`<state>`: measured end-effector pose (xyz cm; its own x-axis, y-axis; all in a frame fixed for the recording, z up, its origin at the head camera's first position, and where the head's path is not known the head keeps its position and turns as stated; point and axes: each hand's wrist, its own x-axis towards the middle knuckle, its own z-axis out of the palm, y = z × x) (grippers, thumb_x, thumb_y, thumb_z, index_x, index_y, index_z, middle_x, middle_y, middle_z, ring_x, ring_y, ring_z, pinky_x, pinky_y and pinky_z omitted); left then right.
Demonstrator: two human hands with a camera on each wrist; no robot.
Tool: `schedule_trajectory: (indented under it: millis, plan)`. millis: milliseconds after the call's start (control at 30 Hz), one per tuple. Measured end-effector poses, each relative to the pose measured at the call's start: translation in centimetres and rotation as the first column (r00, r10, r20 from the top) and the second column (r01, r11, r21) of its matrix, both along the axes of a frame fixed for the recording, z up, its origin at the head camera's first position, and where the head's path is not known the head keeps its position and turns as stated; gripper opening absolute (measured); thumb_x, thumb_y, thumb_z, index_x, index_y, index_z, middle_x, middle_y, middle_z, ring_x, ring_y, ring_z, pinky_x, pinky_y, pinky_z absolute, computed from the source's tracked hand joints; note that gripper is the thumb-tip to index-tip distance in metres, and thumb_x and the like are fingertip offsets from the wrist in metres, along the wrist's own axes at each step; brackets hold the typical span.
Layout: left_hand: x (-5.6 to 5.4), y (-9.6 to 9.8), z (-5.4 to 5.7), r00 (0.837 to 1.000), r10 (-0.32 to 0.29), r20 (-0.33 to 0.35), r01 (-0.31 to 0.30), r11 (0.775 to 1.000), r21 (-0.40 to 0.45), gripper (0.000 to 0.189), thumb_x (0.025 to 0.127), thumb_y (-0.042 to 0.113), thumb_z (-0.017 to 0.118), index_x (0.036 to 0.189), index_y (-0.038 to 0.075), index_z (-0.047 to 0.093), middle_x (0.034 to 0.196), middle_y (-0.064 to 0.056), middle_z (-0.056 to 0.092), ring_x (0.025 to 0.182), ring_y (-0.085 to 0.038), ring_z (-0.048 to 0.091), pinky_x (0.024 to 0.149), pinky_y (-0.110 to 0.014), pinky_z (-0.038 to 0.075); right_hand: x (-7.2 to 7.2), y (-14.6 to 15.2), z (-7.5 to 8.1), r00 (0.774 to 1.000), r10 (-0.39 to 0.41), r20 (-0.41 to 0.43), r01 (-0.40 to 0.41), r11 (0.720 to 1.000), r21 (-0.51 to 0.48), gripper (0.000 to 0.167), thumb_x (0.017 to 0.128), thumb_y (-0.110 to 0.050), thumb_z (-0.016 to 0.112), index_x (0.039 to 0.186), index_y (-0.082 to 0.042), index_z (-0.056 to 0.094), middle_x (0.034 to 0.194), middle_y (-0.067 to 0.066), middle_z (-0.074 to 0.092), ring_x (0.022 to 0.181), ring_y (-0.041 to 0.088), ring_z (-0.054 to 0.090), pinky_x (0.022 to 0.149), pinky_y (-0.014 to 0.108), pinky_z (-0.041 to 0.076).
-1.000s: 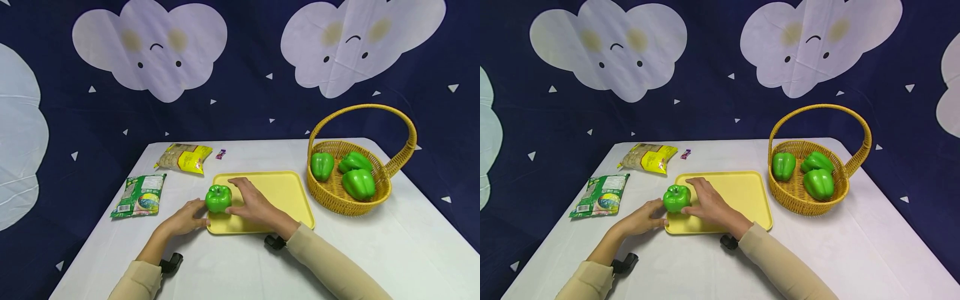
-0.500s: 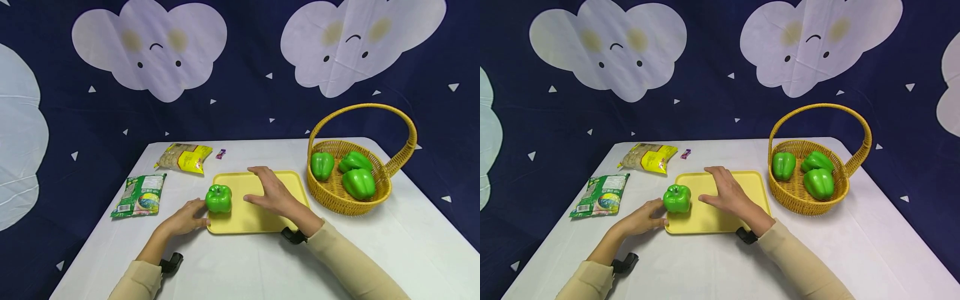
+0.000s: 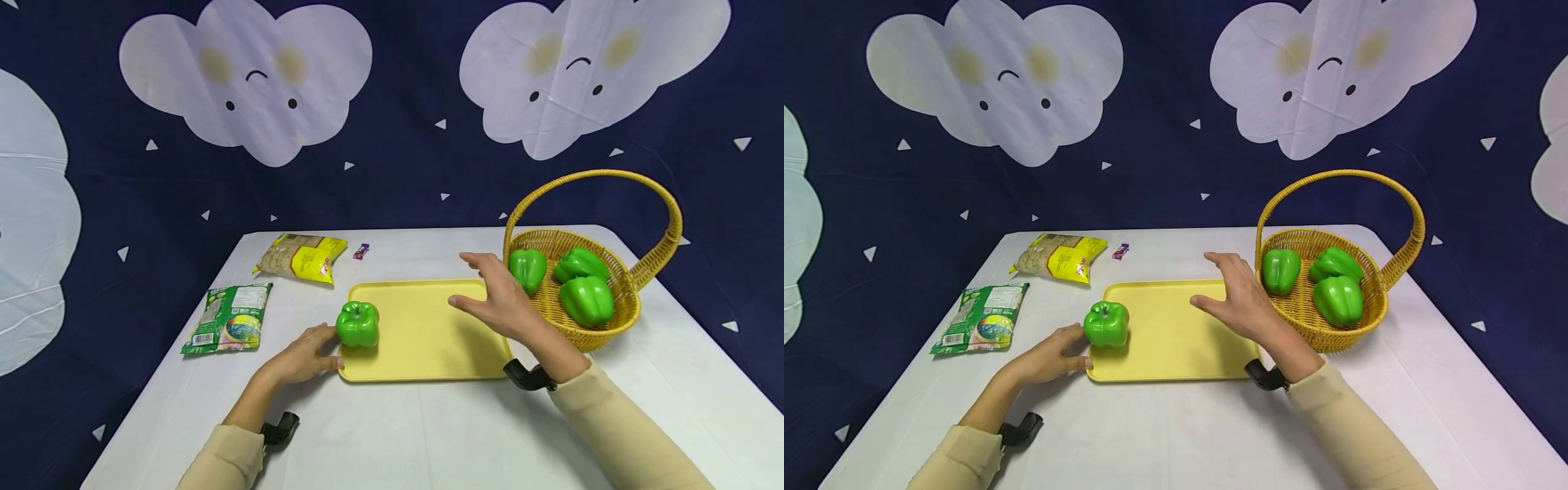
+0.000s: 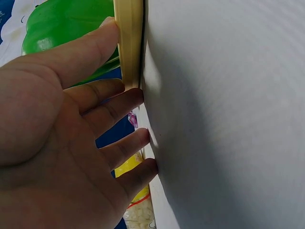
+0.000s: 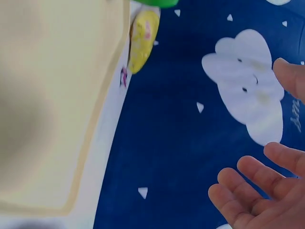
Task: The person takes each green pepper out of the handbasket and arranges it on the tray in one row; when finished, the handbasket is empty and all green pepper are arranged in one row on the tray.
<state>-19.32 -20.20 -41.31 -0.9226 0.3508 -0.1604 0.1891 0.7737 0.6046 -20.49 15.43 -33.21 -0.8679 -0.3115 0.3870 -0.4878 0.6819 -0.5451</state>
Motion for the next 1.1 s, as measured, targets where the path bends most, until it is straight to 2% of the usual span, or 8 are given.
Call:
schedule_trajectory:
  millis: [133,367,533,800,967,1100]
  plan:
    - [0.0,0.0,0.0,1.000,0.003,0.003,-0.003,1.000,-0.003,0.066,0.085,0.026,0.068,0.142,0.005,0.041,0.149,-0.020,0.037,0.142,-0.043,0.021,0.115,-0.061,0.018,-0.1,1.7,0.2,0.999,-0.033,-0.023,0.033,0.999,-0.012,0.073,0.079,-0.027,0.076,0.139,-0.007,0.040,0.132,0.016,0.048,0.122,0.033,0.046,0.095,0.051,0.044]
    - [0.0,0.1,0.1,1.000,0.011,0.014,-0.011,1.000,0.005,0.065,0.085,0.026,0.068,0.141,0.006,0.042,0.149,-0.020,0.036,0.143,-0.043,0.020,0.115,-0.061,0.017,-0.2,4.3,0.6,0.994,-0.102,0.032,0.101,0.995,0.013,0.071,0.084,-0.032,0.070,0.142,-0.006,0.036,0.137,0.019,0.043,0.123,0.036,0.043,0.097,0.054,0.041]
    - [0.1,0.1,0.1,1.000,0.015,0.017,-0.015,1.000,0.001,0.065,0.085,0.026,0.069,0.141,0.006,0.042,0.149,-0.019,0.037,0.143,-0.043,0.020,0.115,-0.061,0.017,-0.3,6.1,0.7,0.987,-0.160,0.012,0.159,0.986,0.039,0.069,0.084,-0.030,0.070,0.140,-0.004,0.038,0.133,0.021,0.045,0.120,0.037,0.044,0.094,0.056,0.041]
    - [0.0,0.2,0.1,1.000,0.019,0.023,-0.019,1.000,-0.003,0.066,0.085,0.026,0.069,0.141,0.006,0.042,0.149,-0.019,0.037,0.143,-0.042,0.020,0.115,-0.061,0.017,-0.7,9.1,0.7,0.966,-0.256,0.029,0.253,0.965,0.075,0.075,0.083,-0.036,0.071,0.141,-0.004,0.036,0.132,0.024,0.044,0.119,0.039,0.041,0.092,0.056,0.040]
    - [0.0,0.2,0.1,0.999,0.024,0.027,-0.024,1.000,-0.003,0.066,0.085,0.026,0.069,0.142,0.007,0.042,0.149,-0.018,0.037,0.143,-0.042,0.019,0.115,-0.061,0.017,-1.2,11.0,0.4,0.956,-0.291,0.028,0.287,0.952,0.106,0.077,0.084,-0.038,0.069,0.142,0.000,0.035,0.134,0.030,0.042,0.123,0.047,0.037,0.098,0.063,0.032]
    - [0.0,0.2,0.1,0.999,0.018,0.026,-0.018,1.000,-0.002,0.066,0.085,0.026,0.069,0.141,0.007,0.042,0.149,-0.019,0.037,0.143,-0.042,0.020,0.115,-0.061,0.017,-1.4,12.4,0.1,0.940,-0.337,0.048,0.328,0.935,0.132,0.079,0.084,-0.041,0.068,0.141,0.002,0.034,0.136,0.031,0.039,0.125,0.048,0.034,0.098,0.065,0.031]
